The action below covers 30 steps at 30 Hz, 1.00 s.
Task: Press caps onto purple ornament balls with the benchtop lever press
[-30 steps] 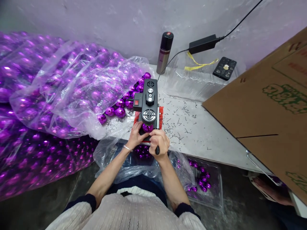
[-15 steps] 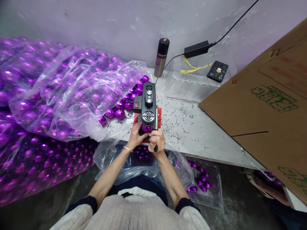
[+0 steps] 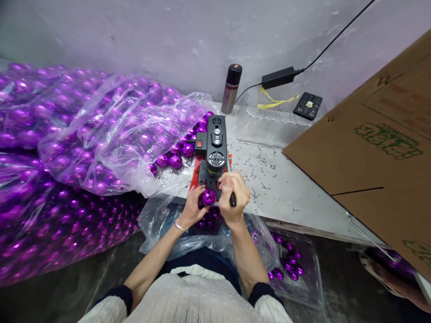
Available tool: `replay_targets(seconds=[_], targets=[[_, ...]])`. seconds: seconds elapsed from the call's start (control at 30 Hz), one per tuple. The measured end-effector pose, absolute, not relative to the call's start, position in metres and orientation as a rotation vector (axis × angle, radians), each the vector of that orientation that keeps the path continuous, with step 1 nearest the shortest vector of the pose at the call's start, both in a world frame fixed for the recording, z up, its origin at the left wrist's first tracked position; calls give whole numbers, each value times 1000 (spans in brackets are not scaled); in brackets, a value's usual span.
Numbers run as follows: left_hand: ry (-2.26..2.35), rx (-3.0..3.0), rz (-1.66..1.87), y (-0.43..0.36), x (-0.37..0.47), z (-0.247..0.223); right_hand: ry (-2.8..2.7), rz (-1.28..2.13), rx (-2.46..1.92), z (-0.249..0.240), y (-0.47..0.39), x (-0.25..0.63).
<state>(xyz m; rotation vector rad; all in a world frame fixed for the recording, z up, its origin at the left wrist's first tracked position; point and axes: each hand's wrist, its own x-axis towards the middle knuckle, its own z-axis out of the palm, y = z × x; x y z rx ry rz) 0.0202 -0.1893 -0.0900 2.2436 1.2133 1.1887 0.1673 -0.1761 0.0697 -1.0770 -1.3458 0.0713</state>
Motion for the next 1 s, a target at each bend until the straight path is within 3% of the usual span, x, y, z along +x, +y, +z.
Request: replay_targets(seconds=[0.17, 0.37, 0.47, 0.57, 0.73, 0.87, 1.0], targets=[[1219, 2358, 1092, -200, -6, -88, -1383, 36, -1050, 57, -177, 168], [1807, 2005, 1281, -116, -39, -48, -1392, 35, -1031, 53, -177, 168], [1941, 1900, 1125, -80, -46, -40, -1405, 20, -1041, 51, -177, 169], [1880, 1810, 1041, -69, -46, -37, -1419, 17, -1021, 51, -177, 170], [1363, 1185, 1388, -84, -43, -25, -1438, 28, -1004, 56, -177, 170], [985, 769, 1284, -110, -35, -21, -1421, 52, -1033, 69, -176, 170], [1015, 828, 1225, -131, -14, -33, -1431, 101, -1041, 82, -174, 171]])
